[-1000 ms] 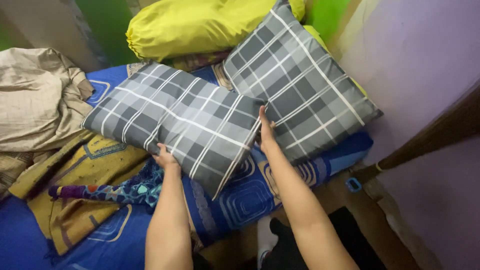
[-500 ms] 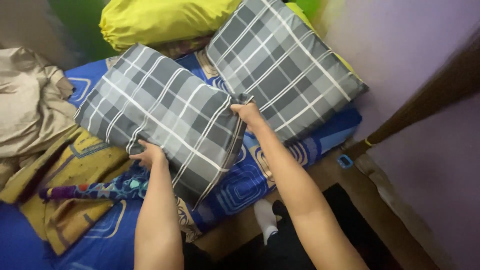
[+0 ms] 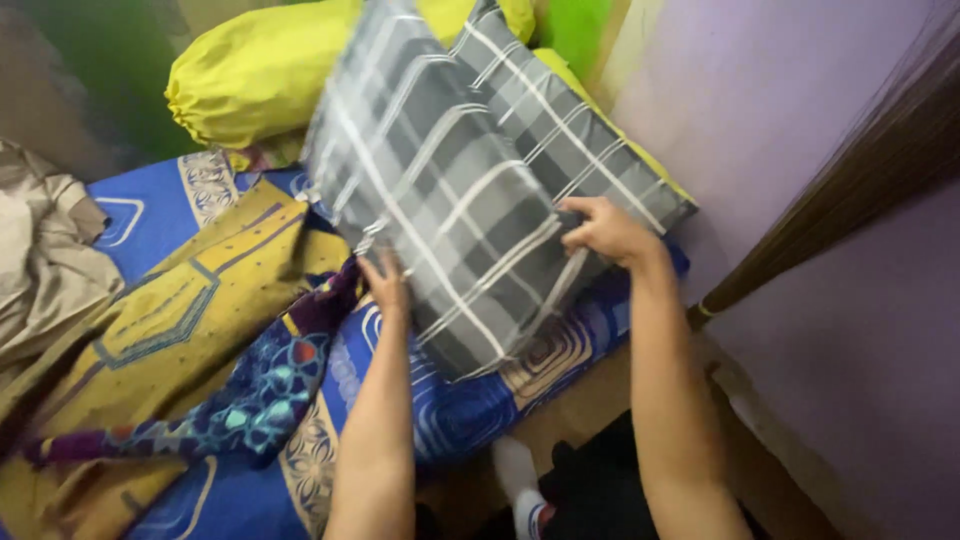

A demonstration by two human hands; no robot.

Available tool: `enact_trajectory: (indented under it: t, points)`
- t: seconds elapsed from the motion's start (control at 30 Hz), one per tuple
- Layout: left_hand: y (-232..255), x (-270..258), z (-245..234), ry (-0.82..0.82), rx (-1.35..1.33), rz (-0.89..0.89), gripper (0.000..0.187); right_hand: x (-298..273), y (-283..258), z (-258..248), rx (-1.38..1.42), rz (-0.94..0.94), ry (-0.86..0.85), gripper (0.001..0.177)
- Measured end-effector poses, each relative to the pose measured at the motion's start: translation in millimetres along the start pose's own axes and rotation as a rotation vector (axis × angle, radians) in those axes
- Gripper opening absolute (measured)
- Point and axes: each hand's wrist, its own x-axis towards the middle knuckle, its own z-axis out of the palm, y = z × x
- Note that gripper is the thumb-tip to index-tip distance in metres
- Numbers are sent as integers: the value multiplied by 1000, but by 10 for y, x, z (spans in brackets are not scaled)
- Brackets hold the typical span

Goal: Tidying a bed by rearranging pillows, sweeping the mattress surface with a broom, and folding blankets.

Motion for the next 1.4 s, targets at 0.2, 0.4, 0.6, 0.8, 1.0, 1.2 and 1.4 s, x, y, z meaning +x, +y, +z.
enact_trajectory:
  t: [0.2, 0.4, 0.6, 0.8, 1.0, 1.2, 1.4]
  points:
    - [378, -529, 785, -501, 375, -231, 121, 325, 1073, -379, -305, 123, 145, 58]
    - [345, -660, 939, -132, 202, -343, 129, 240, 363, 91, -453, 218, 298, 109]
    - [424, -456, 1066, 208, 6, -381, 85, 980, 926, 191, -491, -58, 507, 75]
    - [450, -174, 1535, -31, 241, -352, 112, 790, 26, 308, -804, -329, 863, 47]
    - [1186, -566, 1150, -436, 420, -96, 99, 763, 461, 600, -976, -294, 611, 71]
    - [782, -460, 1328, -421, 419, -126, 98, 800, 454, 983, -1082, -448, 849, 42]
    - [677, -527, 1128, -473, 547, -63, 88, 736, 781, 968, -958, -422, 649, 57]
